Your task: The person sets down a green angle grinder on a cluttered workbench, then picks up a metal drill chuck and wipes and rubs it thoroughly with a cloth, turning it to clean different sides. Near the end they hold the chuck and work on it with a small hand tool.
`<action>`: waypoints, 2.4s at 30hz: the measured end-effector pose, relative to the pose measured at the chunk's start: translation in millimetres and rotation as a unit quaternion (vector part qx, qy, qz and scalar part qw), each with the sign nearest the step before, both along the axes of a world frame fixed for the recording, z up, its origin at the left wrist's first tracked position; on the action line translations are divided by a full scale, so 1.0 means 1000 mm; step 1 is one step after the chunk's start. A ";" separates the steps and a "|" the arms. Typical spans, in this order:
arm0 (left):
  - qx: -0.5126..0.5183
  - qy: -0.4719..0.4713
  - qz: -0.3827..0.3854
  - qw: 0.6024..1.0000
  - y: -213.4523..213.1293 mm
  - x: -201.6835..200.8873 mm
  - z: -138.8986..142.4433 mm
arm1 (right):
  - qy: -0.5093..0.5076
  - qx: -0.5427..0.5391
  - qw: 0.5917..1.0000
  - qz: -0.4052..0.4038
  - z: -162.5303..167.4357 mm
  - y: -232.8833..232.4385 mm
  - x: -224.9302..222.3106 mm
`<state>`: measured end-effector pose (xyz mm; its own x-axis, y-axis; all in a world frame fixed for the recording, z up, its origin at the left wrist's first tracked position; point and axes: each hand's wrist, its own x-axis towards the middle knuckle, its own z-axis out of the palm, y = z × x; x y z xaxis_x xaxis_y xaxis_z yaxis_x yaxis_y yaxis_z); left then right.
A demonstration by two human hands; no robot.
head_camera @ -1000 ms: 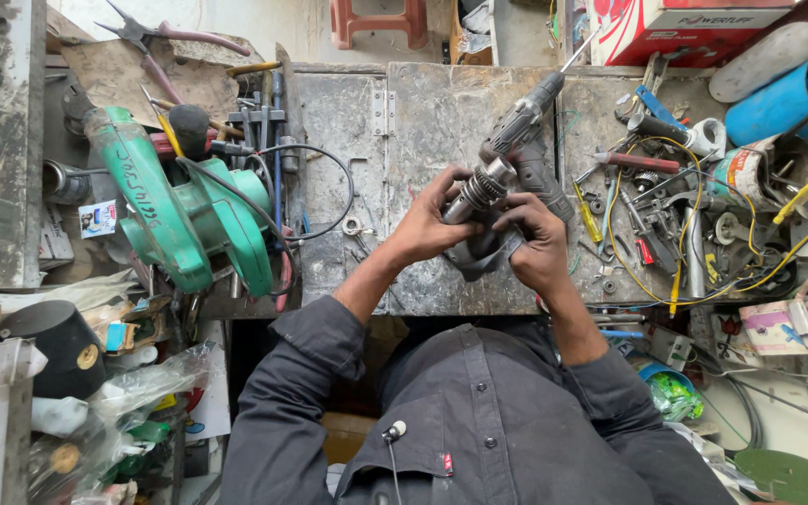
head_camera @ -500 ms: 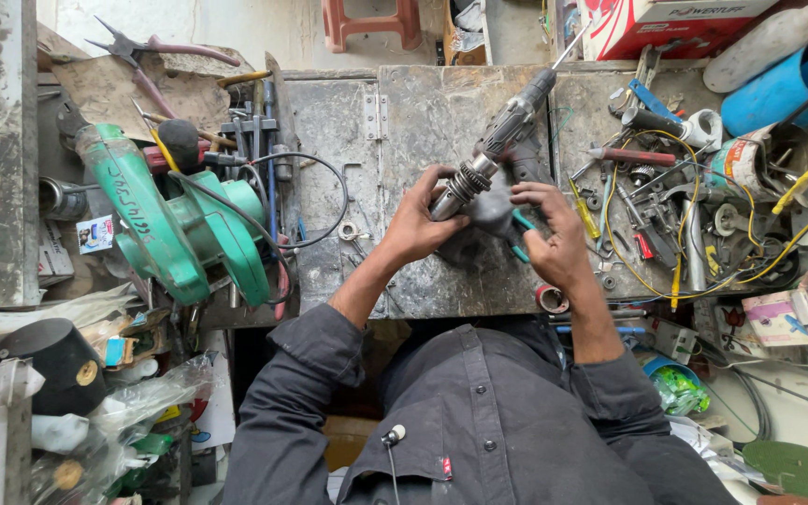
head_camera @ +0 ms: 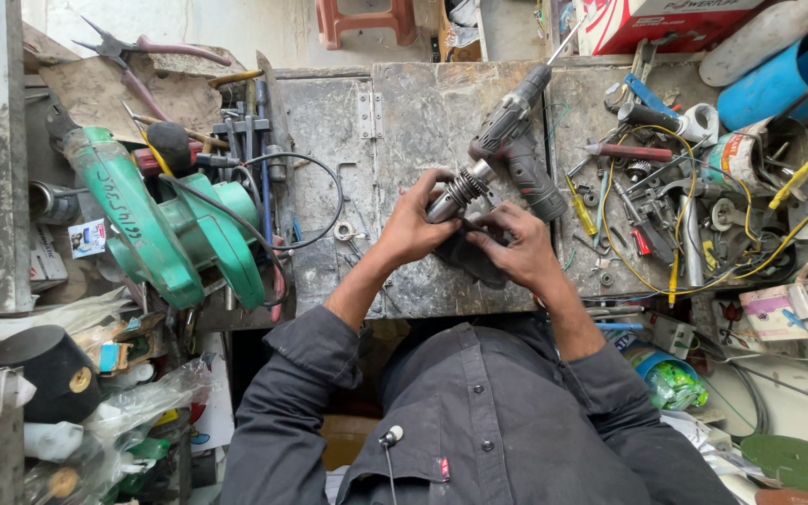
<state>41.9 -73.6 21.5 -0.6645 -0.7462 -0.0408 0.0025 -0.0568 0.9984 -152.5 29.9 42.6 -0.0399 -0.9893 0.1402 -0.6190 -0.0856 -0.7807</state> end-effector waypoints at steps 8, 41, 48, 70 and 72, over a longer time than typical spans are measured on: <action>-0.049 -0.102 0.042 0.993 0.004 0.001 0.007 | -0.103 0.026 0.988 -0.114 -0.002 0.005 0.003; -0.210 -0.119 0.055 0.969 0.031 -0.005 0.012 | 0.087 -0.125 0.980 -0.127 0.029 0.015 0.035; -0.299 -0.182 0.029 0.936 0.034 -0.007 0.017 | 0.060 -0.147 0.978 -0.137 0.037 0.007 0.040; 0.222 0.103 0.008 0.970 0.007 -0.003 -0.004 | -0.014 -0.066 0.986 -0.154 0.030 0.013 0.017; 0.175 0.116 -0.007 0.978 0.011 -0.005 -0.005 | 0.031 -0.103 0.986 -0.127 0.036 0.010 0.021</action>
<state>36.9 -62.7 16.7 -0.6962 -0.7043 -0.1388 0.2237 -0.3965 0.8904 -131.3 40.3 78.8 -0.2676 -0.8991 0.3463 -0.6872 -0.0738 -0.7227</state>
